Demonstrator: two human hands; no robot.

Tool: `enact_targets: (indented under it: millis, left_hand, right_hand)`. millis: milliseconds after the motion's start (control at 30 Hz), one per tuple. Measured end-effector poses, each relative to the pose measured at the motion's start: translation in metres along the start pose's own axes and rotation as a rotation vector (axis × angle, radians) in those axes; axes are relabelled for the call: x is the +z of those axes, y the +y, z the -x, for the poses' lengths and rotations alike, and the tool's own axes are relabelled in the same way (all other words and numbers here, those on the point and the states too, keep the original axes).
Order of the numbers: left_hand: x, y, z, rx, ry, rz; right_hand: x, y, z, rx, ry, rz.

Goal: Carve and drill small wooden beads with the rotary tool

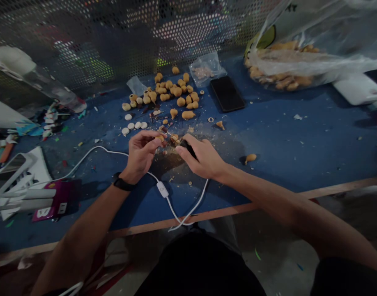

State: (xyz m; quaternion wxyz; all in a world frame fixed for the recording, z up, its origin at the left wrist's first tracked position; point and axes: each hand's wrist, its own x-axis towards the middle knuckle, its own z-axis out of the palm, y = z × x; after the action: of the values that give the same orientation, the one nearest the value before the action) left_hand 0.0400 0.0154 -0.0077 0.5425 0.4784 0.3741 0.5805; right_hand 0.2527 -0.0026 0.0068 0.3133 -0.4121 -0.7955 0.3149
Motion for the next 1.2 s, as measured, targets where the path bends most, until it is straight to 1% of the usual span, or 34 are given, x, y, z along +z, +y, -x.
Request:
enact_targets:
  millis: [233,467,700,833,1033,1200]
  left_hand:
    - [0.0006,-0.0010,-0.0004,0.004,0.028,-0.009]
    - [-0.0019,-0.0050,0.0007,0.005,-0.030,-0.026]
    - [-0.0030,-0.0043,0.0002,0.004,-0.006,-0.016]
    - [-0.0034,-0.0024,0.0002,-0.013,-0.029,-0.010]
    - [-0.0058,-0.0037,-0.0009,-0.033,-0.061,0.017]
    - [-0.0053,-0.0035,-0.0001,-0.067,-0.065,0.002]
  right_hand:
    - [-0.0001,-0.0013,-0.0006,-0.017,0.011,0.007]
    - [0.0001,-0.0008,-0.0010,-0.023,0.016,-0.002]
    - [-0.0022,0.0008,-0.0005,-0.020,0.015,0.010]
    - [-0.0039,0.0015,-0.0009,-0.030,0.028,0.017]
    - [-0.0053,0.0039,-0.0014,-0.003,0.033,0.024]
    - [-0.0070,0.0056,-0.0022,-0.025,0.032,0.028]
